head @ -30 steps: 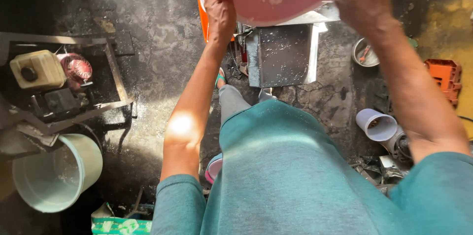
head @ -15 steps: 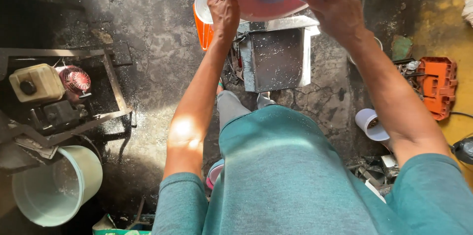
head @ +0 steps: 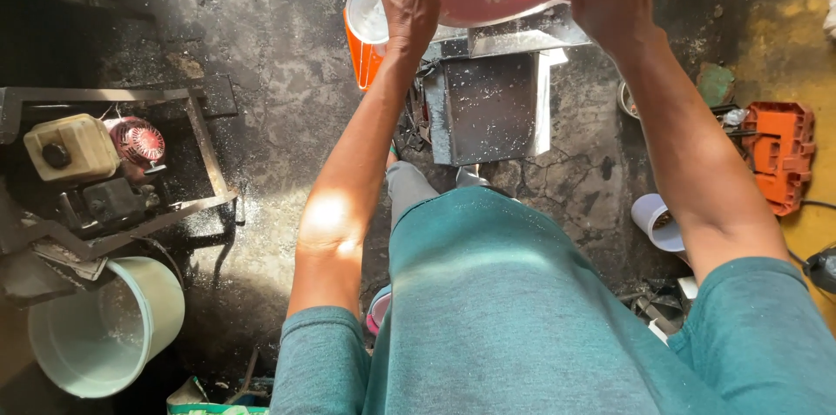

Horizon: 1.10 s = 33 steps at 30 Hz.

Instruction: The person scoops a white, fluffy, grated substance from a pink basin using a blue plastic scoop and transfers it into the hopper of a metal processing machine. The person repeats this action until the basin is empty, then moves the empty basin away from the machine.

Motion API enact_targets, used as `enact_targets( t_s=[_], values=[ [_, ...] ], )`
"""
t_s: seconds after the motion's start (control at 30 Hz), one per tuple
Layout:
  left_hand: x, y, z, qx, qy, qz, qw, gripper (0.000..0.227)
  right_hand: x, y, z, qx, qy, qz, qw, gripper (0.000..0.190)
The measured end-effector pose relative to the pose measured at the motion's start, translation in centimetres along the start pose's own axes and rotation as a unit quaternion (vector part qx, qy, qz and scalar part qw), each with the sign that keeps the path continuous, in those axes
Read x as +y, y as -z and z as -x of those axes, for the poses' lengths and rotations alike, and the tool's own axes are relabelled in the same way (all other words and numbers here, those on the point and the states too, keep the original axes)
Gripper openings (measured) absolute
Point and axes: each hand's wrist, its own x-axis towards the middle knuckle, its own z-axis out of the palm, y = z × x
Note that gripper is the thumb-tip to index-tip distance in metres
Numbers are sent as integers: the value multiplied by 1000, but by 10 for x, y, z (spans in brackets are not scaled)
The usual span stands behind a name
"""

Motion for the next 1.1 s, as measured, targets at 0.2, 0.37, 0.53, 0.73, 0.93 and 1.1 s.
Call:
enact_targets(
  t_s=[0.2,0.37,0.53,0.73,0.93,1.1],
  values=[
    [4,9,-10,10,0,-21,1000,38,25,-7,40,-120,-45,83,988,38],
    [9,9,-4,-5,-26,-51,998,34,11,-14,34,-137,-31,84,987,60],
    [0,11,-9,19,-61,-81,995,41,-3,-12,37,-173,-83,11,981,52],
    [-4,-4,-10,4,-105,-124,987,31,-9,-16,34,-177,-59,16,982,52],
    [-1,-8,-16,10,-197,-173,965,18,4,-28,75,-218,-64,68,972,48],
    [21,-13,-13,-15,-250,-164,954,15,6,7,76,-328,-113,80,935,49]
  ],
)
